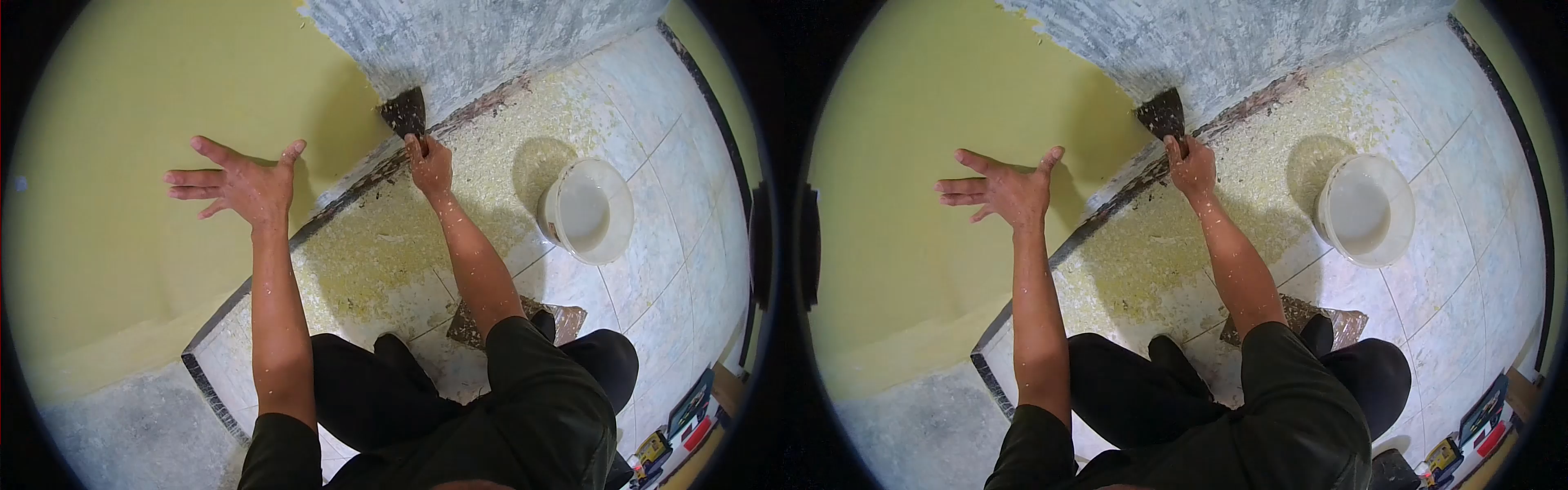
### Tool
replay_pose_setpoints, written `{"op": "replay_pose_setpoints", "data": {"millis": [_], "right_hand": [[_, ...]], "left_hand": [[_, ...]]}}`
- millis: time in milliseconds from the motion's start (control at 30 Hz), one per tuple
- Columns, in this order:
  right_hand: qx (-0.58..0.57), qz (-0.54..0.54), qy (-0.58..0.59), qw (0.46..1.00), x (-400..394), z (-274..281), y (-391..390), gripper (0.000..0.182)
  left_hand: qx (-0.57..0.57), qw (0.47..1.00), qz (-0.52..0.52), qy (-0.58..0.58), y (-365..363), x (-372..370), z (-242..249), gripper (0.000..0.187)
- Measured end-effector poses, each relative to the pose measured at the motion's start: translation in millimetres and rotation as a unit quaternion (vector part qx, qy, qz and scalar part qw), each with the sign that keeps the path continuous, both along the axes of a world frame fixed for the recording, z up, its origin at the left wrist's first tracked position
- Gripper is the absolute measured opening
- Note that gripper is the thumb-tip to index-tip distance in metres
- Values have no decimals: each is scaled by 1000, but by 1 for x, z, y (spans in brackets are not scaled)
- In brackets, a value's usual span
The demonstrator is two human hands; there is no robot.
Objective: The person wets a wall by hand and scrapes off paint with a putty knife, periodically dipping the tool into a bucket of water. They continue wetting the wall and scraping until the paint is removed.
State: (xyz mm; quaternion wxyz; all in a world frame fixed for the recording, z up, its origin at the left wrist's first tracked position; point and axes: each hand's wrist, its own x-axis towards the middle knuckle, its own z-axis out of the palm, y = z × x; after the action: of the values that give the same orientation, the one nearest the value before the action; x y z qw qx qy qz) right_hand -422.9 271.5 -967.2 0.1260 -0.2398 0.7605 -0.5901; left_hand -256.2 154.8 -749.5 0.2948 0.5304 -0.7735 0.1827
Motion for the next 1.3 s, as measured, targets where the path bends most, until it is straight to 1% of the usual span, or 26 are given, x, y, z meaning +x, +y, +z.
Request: {"op": "replay_pose_setpoints", "data": {"millis": [33,67,100,167,200,267,300,367,433,500,533,600,700,733,767,800,833,867,933,1033,1067,1100,1133,1200,1267,1300], "right_hand": [[-10,11,1,1000,-1,-4,-4,61],[39,-3,-16,999,1,-17,0,65],[34,-4,-13,999,3,-25,6,65],[96,32,-83,991,3,-35,11,66],[101,36,-87,990,2,-29,5,66],[14,24,-17,999,-6,-4,-6,67],[13,20,-17,1000,-7,-7,-4,67],[12,25,-15,999,-5,-9,-4,67],[27,8,-16,999,-1,-15,5,65],[96,15,-59,994,2,-13,9,64],[102,20,-63,993,3,1,7,64],[-12,4,-14,1000,3,41,-1,64],[-1,7,-8,1000,4,9,-5,64],[61,18,-10,998,2,-11,0,62],[58,17,-7,998,2,-11,5,62],[79,16,-38,996,2,-9,7,61],[105,18,-73,992,5,-10,10,61],[112,23,-76,991,6,-13,8,61],[69,-7,9,998,1,6,-1,59],[51,1,12,999,-3,19,-5,57],[48,-1,12,999,1,12,1,57],[79,7,-18,997,3,-4,8,55],[111,17,-49,992,3,-7,8,54],[96,12,-37,995,2,-12,-2,52],[105,11,-41,994,10,-7,5,51],[73,8,-33,997,5,22,-3,51]], "left_hand": [[-6,1000,-4,4,-1,-1,1,152],[-16,1000,-8,-4,-1,0,0,152],[-22,1000,-9,-17,-1,2,0,153],[-22,1000,-2,-12,-5,0,2,153],[-9,1000,7,-14,-2,2,-1,152],[7,999,28,-23,0,5,-5,154],[7,999,42,-20,-3,0,-2,156],[-8,999,26,-19,-1,2,-3,156],[-25,999,16,-15,-3,1,-2,156],[-18,999,21,-24,-5,3,-4,155],[-12,999,26,-29,-4,4,-4,155],[13,999,42,-13,-2,-1,-1,155],[4,1000,7,-9,0,1,1,153],[-4,1000,5,-2,-2,-1,2,153],[-17,1000,-3,-10,-1,1,0,153],[-30,999,-10,-19,-1,1,1,153],[-28,999,-6,-20,-3,0,1,153],[-12,1000,11,-15,-4,-1,1,154],[9,1000,25,-14,0,0,-2,155],[2,999,24,-20,0,2,-3,155],[-12,1000,6,-20,1,3,-4,153],[-31,999,-11,-15,-1,2,-2,151],[-38,999,-10,-10,-3,1,1,151],[-22,1000,-3,-18,-3,3,-1,150],[2,1000,7,-16,0,3,-1,150],[12,1000,9,-4,0,0,0,150]]}}
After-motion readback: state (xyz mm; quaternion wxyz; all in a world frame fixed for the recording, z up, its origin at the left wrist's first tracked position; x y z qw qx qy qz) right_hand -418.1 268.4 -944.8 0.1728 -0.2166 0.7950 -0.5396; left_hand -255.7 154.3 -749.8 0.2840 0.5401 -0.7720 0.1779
